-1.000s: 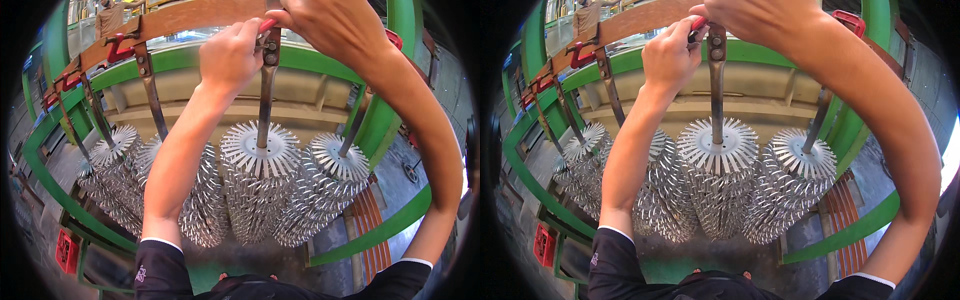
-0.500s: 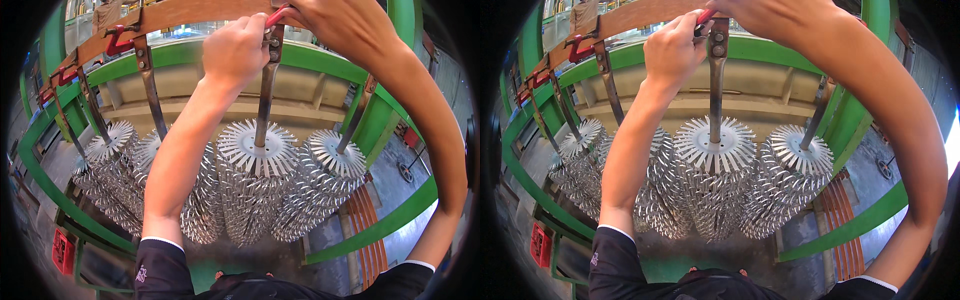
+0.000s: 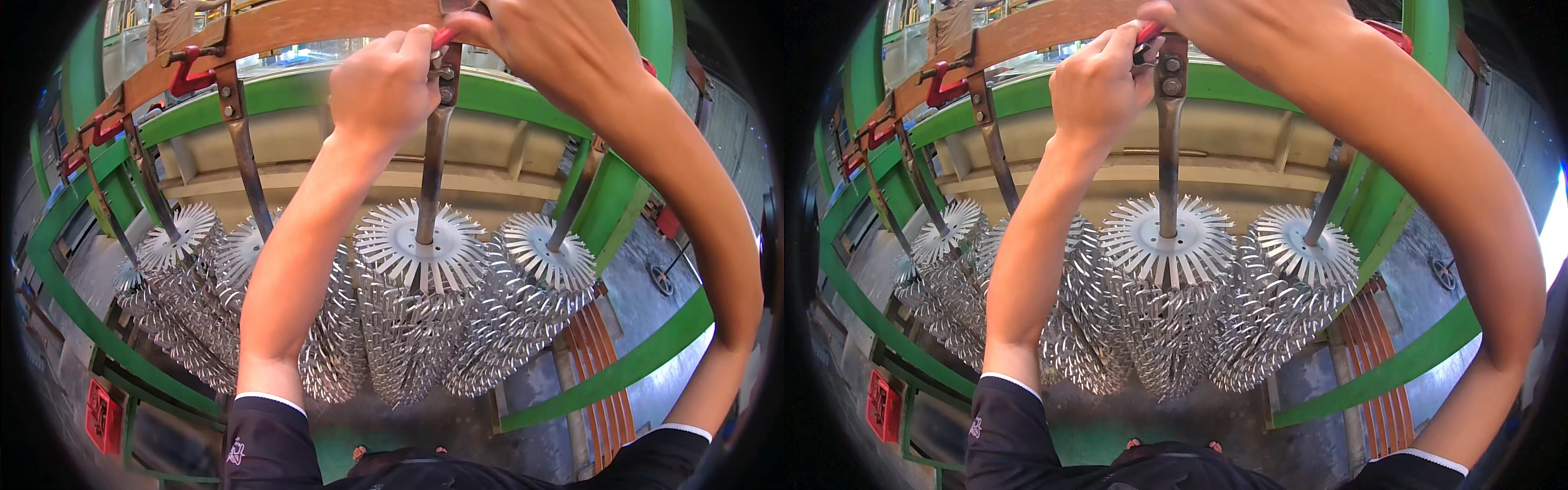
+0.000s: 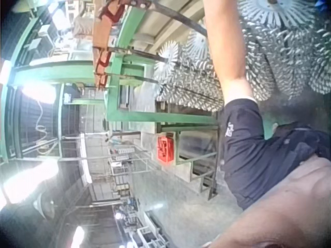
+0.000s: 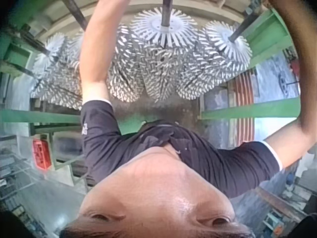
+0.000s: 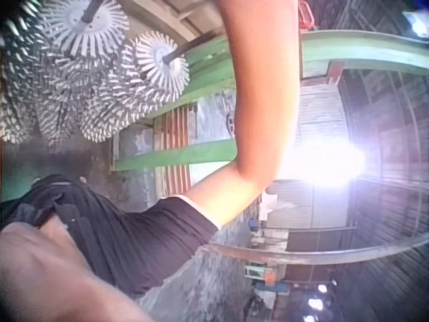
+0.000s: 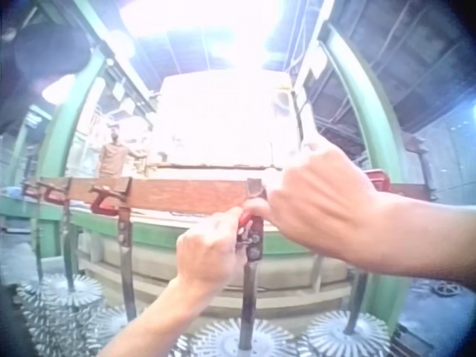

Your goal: The person uses a red hand-operated clamp to secure a vertical metal rod assembly to an overhead horizontal bar, tightening a screw by hand to lock it in place.

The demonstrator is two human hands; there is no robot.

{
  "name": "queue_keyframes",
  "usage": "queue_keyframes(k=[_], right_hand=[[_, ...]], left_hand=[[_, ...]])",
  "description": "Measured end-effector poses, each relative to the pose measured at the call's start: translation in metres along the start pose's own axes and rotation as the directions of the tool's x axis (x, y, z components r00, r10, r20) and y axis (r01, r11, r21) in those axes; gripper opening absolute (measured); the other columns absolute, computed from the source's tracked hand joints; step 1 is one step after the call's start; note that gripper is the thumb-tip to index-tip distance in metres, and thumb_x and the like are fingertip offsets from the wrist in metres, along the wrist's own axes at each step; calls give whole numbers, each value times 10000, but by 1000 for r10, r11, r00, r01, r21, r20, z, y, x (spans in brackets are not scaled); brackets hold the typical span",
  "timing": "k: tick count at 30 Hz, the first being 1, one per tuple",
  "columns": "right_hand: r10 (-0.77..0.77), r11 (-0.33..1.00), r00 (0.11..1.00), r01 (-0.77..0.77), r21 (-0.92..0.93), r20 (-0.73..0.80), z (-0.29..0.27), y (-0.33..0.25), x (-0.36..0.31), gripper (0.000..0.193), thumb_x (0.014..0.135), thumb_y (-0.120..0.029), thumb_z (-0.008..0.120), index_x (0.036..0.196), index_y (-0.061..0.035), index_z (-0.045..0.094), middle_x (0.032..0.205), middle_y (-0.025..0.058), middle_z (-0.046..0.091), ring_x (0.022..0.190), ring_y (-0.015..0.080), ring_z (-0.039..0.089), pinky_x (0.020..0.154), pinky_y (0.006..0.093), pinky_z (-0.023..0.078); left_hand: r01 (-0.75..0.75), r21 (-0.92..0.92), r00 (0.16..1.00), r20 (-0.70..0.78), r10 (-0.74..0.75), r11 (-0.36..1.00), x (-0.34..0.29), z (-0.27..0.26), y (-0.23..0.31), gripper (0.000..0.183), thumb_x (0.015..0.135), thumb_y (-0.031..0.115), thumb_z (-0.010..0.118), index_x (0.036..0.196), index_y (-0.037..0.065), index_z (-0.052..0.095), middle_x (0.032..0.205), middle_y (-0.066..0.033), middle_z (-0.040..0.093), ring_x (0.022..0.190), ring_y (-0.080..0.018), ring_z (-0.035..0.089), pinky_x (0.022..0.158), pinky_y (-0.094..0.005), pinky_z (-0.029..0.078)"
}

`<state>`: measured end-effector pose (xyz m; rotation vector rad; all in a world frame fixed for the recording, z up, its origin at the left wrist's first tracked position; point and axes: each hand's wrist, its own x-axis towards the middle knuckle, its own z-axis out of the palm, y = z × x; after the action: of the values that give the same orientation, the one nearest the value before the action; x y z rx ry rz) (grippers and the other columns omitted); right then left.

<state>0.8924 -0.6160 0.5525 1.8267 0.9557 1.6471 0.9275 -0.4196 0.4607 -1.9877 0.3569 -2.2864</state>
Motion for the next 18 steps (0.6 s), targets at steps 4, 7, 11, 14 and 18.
queue_keyframes(k=[4,7,11,14,18], right_hand=[[-146,987,976,132,-97,-162,-7,4,-5,439,1040,-384,500,894,-27,708,619,82,644,579,242,634,797,384,514],[-51,999,926,45,23,373,-25,4,7,408,1032,-373,506,959,-18,693,649,98,660,615,232,651,836,383,509],[-132,985,957,98,-142,-257,15,6,-2,392,1016,-347,516,886,-26,699,673,117,668,659,226,664,886,393,491],[-271,946,927,207,-250,-258,17,6,5,358,997,-316,526,905,-23,710,681,123,671,674,236,670,899,404,484],[-172,976,985,168,-141,-13,11,4,9,324,988,-254,504,1039,0,698,738,136,693,706,230,676,935,399,463]], left_hand=[[29,11,1000,-10,-29,1000,-2,0,1,365,697,119,728,1054,114,655,853,-58,698,743,-312,687,601,-435,549],[10,-26,1000,-27,-11,1000,-2,3,-1,358,701,120,726,1051,115,655,861,-58,700,737,-318,689,603,-437,550],[2,-30,1000,-13,-3,1000,-3,1,-5,352,706,120,722,1051,117,655,864,-61,701,729,-321,691,605,-440,550],[15,-22,1000,-10,-15,1000,-5,3,-4,350,709,117,717,1054,118,655,867,-63,701,723,-323,690,604,-441,550],[-8,-15,1000,-18,8,1000,0,0,-3,342,713,114,715,1050,113,655,843,-63,697,729,-324,691,600,-445,547]])
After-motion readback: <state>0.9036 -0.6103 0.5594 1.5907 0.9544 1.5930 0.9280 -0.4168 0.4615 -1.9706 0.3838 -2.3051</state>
